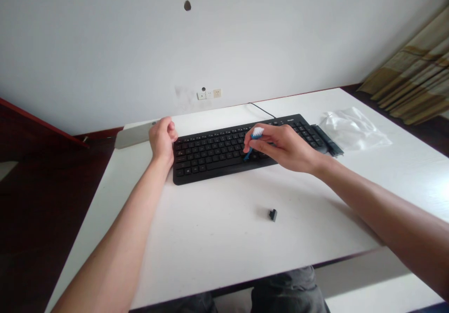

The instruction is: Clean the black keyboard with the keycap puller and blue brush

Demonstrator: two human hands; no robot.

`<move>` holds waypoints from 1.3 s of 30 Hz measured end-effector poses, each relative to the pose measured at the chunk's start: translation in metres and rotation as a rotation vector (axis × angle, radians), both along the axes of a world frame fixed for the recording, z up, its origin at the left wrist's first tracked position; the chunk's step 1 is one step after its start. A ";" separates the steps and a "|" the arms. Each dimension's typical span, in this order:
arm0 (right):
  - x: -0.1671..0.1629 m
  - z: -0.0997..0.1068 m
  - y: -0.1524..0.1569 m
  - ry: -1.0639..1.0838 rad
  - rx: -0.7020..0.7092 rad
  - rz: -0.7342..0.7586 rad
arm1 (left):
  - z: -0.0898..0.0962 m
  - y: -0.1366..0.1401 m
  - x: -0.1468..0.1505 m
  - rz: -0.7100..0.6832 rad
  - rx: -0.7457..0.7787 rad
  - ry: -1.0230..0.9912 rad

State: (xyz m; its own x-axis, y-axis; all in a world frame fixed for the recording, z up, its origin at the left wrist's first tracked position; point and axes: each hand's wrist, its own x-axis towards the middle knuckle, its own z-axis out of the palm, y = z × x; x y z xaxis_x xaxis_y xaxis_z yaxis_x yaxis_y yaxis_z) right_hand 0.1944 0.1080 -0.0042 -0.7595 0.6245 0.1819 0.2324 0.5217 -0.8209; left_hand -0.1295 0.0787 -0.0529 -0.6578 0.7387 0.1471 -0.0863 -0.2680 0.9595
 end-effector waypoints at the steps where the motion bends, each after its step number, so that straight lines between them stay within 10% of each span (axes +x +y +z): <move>1: 0.000 0.001 0.000 0.048 -0.001 -0.020 | 0.000 0.000 0.000 -0.002 0.001 -0.001; 7: 0.005 0.013 -0.003 0.120 0.001 -0.023 | 0.000 0.000 0.000 -0.007 0.000 0.006; 12: 0.001 0.023 -0.021 -0.279 0.321 0.376 | 0.001 0.000 0.001 0.006 -0.013 0.003; 20: -0.013 0.008 -0.043 -0.520 0.624 0.368 | 0.005 -0.002 0.004 -0.004 0.007 -0.001; 31: -0.034 0.010 -0.053 -0.576 0.722 0.284 | 0.002 -0.002 0.003 -0.010 0.002 0.010; 39: 0.000 0.017 -0.007 -0.505 0.565 -0.146 | 0.002 -0.002 0.003 -0.006 0.001 0.006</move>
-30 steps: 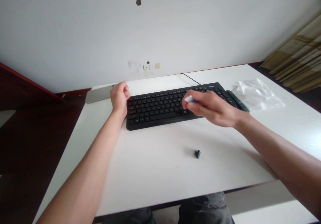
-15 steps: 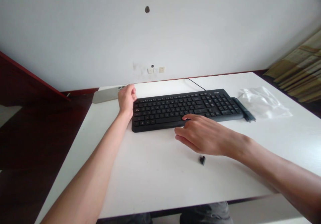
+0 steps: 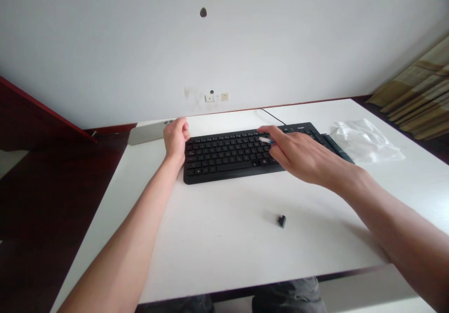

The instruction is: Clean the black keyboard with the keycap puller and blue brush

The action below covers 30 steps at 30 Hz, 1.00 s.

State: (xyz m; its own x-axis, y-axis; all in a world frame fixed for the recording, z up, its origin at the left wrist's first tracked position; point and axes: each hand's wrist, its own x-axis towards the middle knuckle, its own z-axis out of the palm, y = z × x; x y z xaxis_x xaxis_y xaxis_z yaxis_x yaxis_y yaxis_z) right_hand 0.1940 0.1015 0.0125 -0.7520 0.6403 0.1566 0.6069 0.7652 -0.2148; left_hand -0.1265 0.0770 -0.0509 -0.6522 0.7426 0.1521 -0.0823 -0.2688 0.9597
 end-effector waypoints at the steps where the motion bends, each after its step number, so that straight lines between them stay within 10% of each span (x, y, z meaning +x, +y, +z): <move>1: 0.004 -0.003 0.007 0.020 0.019 -0.013 | 0.000 0.000 0.000 0.003 -0.001 0.002; 12: 0.012 -0.002 0.028 0.483 -0.216 -0.308 | -0.001 0.000 -0.002 0.005 -0.009 -0.016; 20: 0.008 -0.018 0.040 0.923 -0.940 -0.080 | -0.001 0.000 -0.003 0.006 -0.014 0.002; 30: 0.004 -0.017 0.017 0.643 -0.479 0.065 | -0.001 0.000 -0.003 0.008 -0.017 0.015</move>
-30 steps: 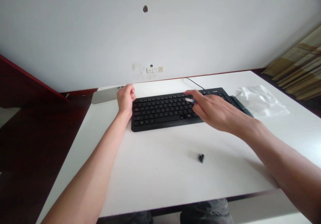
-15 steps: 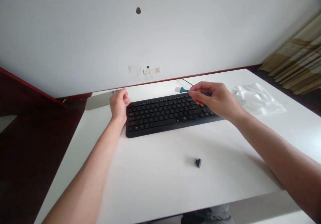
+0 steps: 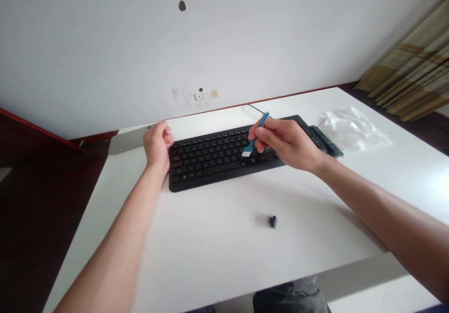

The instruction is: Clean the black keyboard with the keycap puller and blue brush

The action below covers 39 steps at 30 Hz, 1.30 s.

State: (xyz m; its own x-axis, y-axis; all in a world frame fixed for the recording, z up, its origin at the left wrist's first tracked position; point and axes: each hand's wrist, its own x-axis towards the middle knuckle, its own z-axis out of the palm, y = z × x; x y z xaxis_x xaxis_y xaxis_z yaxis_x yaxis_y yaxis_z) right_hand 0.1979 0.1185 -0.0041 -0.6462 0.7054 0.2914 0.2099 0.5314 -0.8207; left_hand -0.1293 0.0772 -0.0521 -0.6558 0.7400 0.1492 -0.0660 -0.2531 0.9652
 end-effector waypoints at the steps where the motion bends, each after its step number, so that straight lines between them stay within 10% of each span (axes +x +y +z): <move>1: -0.001 -0.001 -0.002 -0.041 0.036 0.025 | 0.000 0.000 0.000 0.001 0.001 0.001; 9: -0.003 -0.007 0.002 -0.189 0.201 0.189 | 0.003 0.000 0.001 0.018 0.004 0.008; 39: 0.002 -0.005 0.006 -0.130 -0.119 0.215 | 0.009 -0.007 0.007 0.022 -0.058 0.046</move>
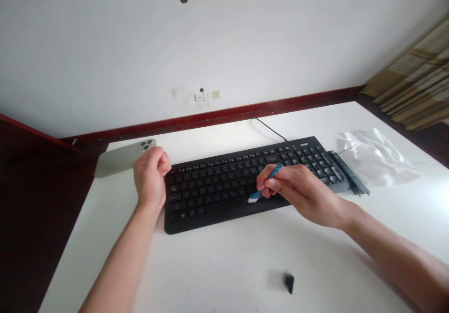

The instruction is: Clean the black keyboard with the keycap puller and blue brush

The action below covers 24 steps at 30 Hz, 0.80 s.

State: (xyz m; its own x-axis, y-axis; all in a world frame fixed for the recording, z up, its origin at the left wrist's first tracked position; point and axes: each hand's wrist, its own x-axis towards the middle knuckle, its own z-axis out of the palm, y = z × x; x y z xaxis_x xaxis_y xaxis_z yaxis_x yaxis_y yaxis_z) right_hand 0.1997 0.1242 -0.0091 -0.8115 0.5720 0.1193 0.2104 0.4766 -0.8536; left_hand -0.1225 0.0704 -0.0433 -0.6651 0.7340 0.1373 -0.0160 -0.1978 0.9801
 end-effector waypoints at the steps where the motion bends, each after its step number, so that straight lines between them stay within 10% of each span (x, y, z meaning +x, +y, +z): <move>1: 0.000 0.000 0.000 -0.005 0.018 -0.005 | 0.000 0.000 0.000 -0.002 -0.001 0.003; 24: 0.001 0.001 -0.002 -0.016 -0.019 0.040 | -0.001 -0.001 0.000 -0.010 0.009 0.010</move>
